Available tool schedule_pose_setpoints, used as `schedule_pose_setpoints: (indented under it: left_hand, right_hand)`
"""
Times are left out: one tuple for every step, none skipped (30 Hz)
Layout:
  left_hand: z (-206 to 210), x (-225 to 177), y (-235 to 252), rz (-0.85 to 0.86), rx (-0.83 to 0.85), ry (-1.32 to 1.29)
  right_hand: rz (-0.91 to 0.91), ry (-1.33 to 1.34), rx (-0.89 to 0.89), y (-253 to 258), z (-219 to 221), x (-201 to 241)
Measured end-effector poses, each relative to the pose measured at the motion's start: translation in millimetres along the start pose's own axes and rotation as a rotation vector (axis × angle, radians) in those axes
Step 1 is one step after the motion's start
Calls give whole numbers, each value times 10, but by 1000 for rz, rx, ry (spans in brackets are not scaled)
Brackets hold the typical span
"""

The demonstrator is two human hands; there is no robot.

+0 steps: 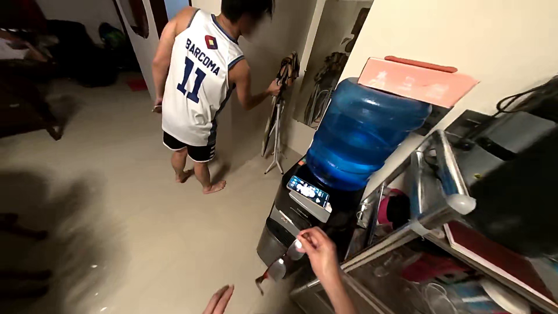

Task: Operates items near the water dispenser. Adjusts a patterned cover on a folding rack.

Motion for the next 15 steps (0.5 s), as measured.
schedule_pose_setpoints:
  left_hand:
    - [-60,-96,76,16,-82,-114]
    - [-102,-204,145,19,-121,-215]
    - [-118,-317,212,33,-126,-291]
    - [-107,-428,271,66,-106,-344]
    - [-73,-528,311,109,-71,-382]
    - [-25,-606,337,145,-35,-409]
    - [30,-660,359,171,-3,-439]
    - [80,-696,379,189,15,-472]
    - [127,-714,394,196,25,-508]
    - [171,-718,408,187,31,-534]
    - [208,-710,425,165,35,-551]
    - [236,-698,446,145,33,-559]
    - [250,-687,469,135,20,-555]
    - [255,-676,493,133,2,-539]
    - [265,-662,521,129,-8,-516]
  right_hand:
    - [13,12,41,-93,126,-47]
    - [25,24,77,-186,233,-102]
    - [50,44,108,-269,320,-167]
    - [97,73,140,-345,390,-233]
    - [160,107,168,-421,446,-299]
    - [222,136,191,-491,490,-363]
    - [271,164,207,-545,519,-414]
    - [302,188,215,-582,531,-449]
    - [316,205,214,-603,527,-478]
    - [315,215,215,-613,512,-509]
    - [296,215,226,-612,493,-535]
    - [258,201,248,-606,475,-549]
    - [205,175,272,-601,461,-551]
    - [155,149,293,-601,451,-543]
    - [133,140,309,-607,440,-537]
Point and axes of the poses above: each hand's wrist, its own y-axis towards the middle knuckle, its own z-axis out of the palm, x = y × z, the point moved 10 cm from there along y, towards the middle knuckle, and after that the axes turned 8 degrees about -x, right-handed, at the moved point
